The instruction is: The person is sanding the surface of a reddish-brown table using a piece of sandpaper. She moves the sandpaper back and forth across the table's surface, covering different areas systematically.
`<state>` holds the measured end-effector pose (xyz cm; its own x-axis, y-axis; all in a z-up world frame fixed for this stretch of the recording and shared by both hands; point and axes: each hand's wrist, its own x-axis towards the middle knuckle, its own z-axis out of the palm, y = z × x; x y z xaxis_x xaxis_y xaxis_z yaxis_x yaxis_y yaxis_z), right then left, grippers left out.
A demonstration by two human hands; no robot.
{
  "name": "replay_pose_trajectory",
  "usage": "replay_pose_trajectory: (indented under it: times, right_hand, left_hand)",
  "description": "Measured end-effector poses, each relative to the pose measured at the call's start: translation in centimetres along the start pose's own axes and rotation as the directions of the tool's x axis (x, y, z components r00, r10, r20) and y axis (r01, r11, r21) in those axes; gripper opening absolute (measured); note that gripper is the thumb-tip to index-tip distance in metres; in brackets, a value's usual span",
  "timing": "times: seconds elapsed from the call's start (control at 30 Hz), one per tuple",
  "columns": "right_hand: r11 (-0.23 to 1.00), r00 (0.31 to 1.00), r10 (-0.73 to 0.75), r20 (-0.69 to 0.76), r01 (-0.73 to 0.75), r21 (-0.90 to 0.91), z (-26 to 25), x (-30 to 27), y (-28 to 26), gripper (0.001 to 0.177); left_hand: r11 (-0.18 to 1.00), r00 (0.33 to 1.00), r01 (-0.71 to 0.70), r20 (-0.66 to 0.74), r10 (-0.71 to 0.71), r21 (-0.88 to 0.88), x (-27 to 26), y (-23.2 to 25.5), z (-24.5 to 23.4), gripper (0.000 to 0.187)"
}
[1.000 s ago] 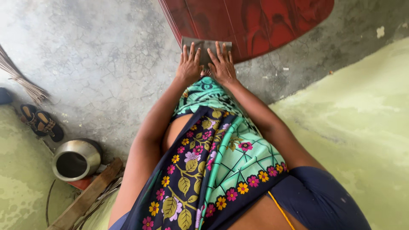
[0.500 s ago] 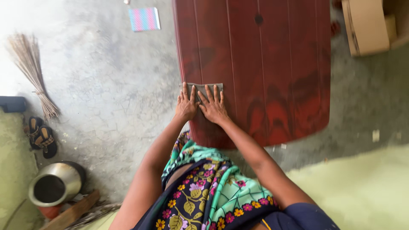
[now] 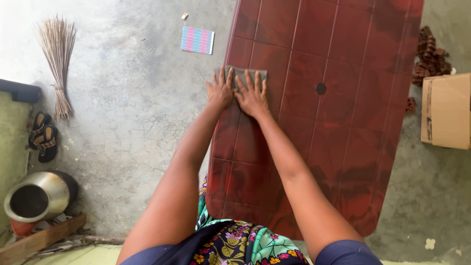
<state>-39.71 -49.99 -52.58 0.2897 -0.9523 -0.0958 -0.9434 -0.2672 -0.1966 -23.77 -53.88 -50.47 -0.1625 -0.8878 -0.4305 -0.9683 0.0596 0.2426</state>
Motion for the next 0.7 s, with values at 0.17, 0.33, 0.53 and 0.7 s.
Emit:
replay_pose_trajectory:
  times: [0.17, 0.33, 0.53, 0.7]
  right_hand:
    - [0.995, 0.996, 0.079, 0.041, -0.081, 0.063, -1.0, 4.7, 2.9, 0.068]
    - [0.995, 0.996, 0.084, 0.019, -0.085, 0.057, -1.4, 4.8, 3.2, 0.07]
    - [0.996, 0.995, 0.077, 0.06, -0.079, 0.036, -1.5, 2.3, 2.0, 0.067]
    - [0.999, 0.999, 0.032, 0.044, -0.031, -0.016, 0.0, -2.1, -0.1, 0.068]
  left_hand:
    - [0.992, 0.989, 0.03, -0.147, -0.012, 0.126, 4.8, 2.0, -0.4, 0.077]
    - [0.995, 0.958, -0.066, -0.285, 0.041, -0.079, 5.8, 1.0, 1.7, 0.071]
    - [0.965, 0.972, -0.034, -0.233, -0.028, -0.259, 2.2, 1.3, 2.6, 0.071]
    - [0.96, 0.964, -0.079, -0.265, 0.005, -0.27, -2.1, -0.2, 5.8, 0.072]
